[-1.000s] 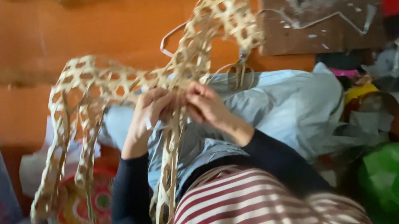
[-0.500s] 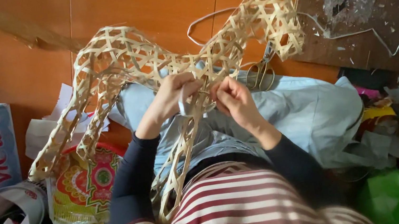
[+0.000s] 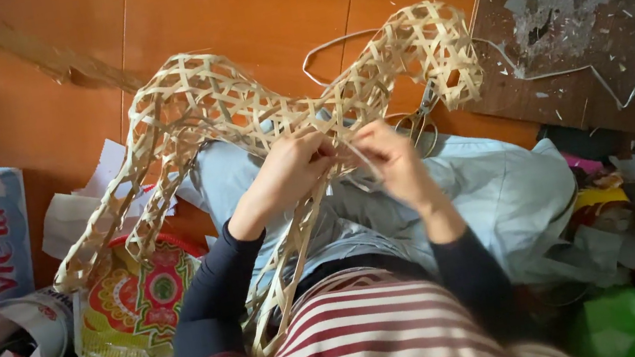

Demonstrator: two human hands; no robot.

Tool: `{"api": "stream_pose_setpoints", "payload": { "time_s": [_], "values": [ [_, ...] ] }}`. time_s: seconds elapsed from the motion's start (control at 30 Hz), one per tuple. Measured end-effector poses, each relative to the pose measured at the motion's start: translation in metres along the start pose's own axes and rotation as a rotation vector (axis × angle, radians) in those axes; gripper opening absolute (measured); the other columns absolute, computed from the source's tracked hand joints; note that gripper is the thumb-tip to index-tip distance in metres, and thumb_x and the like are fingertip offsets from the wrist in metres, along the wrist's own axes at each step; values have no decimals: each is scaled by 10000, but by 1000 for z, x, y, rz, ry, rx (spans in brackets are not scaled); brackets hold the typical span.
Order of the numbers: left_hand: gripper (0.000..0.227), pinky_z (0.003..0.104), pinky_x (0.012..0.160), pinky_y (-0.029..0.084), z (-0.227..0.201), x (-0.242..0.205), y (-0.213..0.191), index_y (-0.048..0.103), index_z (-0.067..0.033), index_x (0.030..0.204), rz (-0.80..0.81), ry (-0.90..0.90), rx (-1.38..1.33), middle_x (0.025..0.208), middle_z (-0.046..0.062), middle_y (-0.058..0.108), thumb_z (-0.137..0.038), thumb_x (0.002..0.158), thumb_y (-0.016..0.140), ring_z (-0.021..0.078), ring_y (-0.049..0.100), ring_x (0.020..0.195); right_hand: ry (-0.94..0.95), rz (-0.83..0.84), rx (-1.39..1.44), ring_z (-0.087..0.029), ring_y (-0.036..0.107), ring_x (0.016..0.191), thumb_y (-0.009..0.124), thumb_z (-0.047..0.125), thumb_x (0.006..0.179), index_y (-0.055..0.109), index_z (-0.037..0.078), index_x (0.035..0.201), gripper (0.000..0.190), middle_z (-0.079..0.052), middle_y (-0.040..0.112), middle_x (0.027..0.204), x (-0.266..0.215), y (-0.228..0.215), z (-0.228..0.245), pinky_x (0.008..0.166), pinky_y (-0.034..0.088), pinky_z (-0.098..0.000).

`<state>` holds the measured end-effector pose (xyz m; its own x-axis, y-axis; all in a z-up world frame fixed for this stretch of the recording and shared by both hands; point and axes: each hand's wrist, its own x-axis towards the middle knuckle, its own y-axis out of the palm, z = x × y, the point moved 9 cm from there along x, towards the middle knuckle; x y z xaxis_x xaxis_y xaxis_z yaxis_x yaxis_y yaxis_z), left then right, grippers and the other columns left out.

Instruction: Assembling and weaving a decorative animal figure using bamboo strips and tape.

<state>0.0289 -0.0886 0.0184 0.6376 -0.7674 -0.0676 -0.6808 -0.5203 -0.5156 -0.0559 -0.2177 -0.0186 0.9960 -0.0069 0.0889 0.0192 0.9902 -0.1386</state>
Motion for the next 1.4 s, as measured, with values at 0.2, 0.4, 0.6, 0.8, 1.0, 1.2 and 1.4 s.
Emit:
{"api": "stream_pose_setpoints", "payload": {
  "time_s": [0.2, 0.4, 0.6, 0.8, 1.0, 1.2, 1.4],
  "values": [
    [87, 389, 693, 543, -1, 3, 0, 712, -29, 891, -20, 9, 3, 830, 116, 707, -82, 825, 732, 285, 699, 753, 83, -290, -245, -147, 586, 573, 608, -36, 993, 736, 35, 1165, 226, -125, 774, 1165, 17, -33, 82, 468, 460, -247],
    [133, 380, 690, 548, 1, 4, -3, 716, -31, 909, -48, 44, -26, 836, 123, 711, -95, 797, 749, 282, 700, 766, -87, -78, -415, -299, 744, 912, 669, -49, 941, 640, -20, 1301, 362, -146, 721, 1074, 22, 12, 58, 729, 580, -351],
    [146, 369, 693, 564, 37, 11, 11, 742, -61, 973, -44, -44, -147, 850, 107, 743, -153, 861, 753, 249, 739, 759, -217, -140, -553, -290, 696, 849, 786, 12, 879, 688, 41, 1029, 182, -117, 697, 942, 13, 19, 61, 728, 556, -374],
    [268, 364, 709, 573, 28, 6, 7, 728, -80, 1108, -239, -52, -16, 947, 125, 765, -111, 842, 735, 266, 752, 813, -344, -232, -672, -331, 646, 784, 756, -46, 858, 715, -7, 1027, 178, -136, 654, 872, 10, 28, 76, 699, 531, -408],
    [736, 432, 625, 543, 1, -1, 20, 408, -70, 1527, -142, -106, 161, 761, 160, 698, -5, 828, 630, 329, 701, 695, -329, -234, -720, -286, 642, 652, 782, 32, 851, 695, 0, 957, 141, -111, 647, 791, 7, 29, 59, 592, 527, -399],
    [734, 465, 624, 529, -11, -9, 19, 400, -20, 1492, -306, 87, 247, 800, 159, 652, -21, 804, 657, 378, 673, 732, 28, -224, -618, -259, 672, 637, 754, 116, 894, 751, 41, 996, 127, -132, 690, 768, 3, 15, -19, 584, 531, -361],
    [375, 461, 680, 536, -10, -10, 17, 536, -26, 1193, -279, 115, 298, 890, 167, 644, -44, 839, 656, 373, 667, 840, 589, -40, 754, -27, 514, 535, 664, 84, 952, 729, 15, 1077, 157, -44, 719, 853, -1, 31, -96, 467, 412, -171]
  ]
}}
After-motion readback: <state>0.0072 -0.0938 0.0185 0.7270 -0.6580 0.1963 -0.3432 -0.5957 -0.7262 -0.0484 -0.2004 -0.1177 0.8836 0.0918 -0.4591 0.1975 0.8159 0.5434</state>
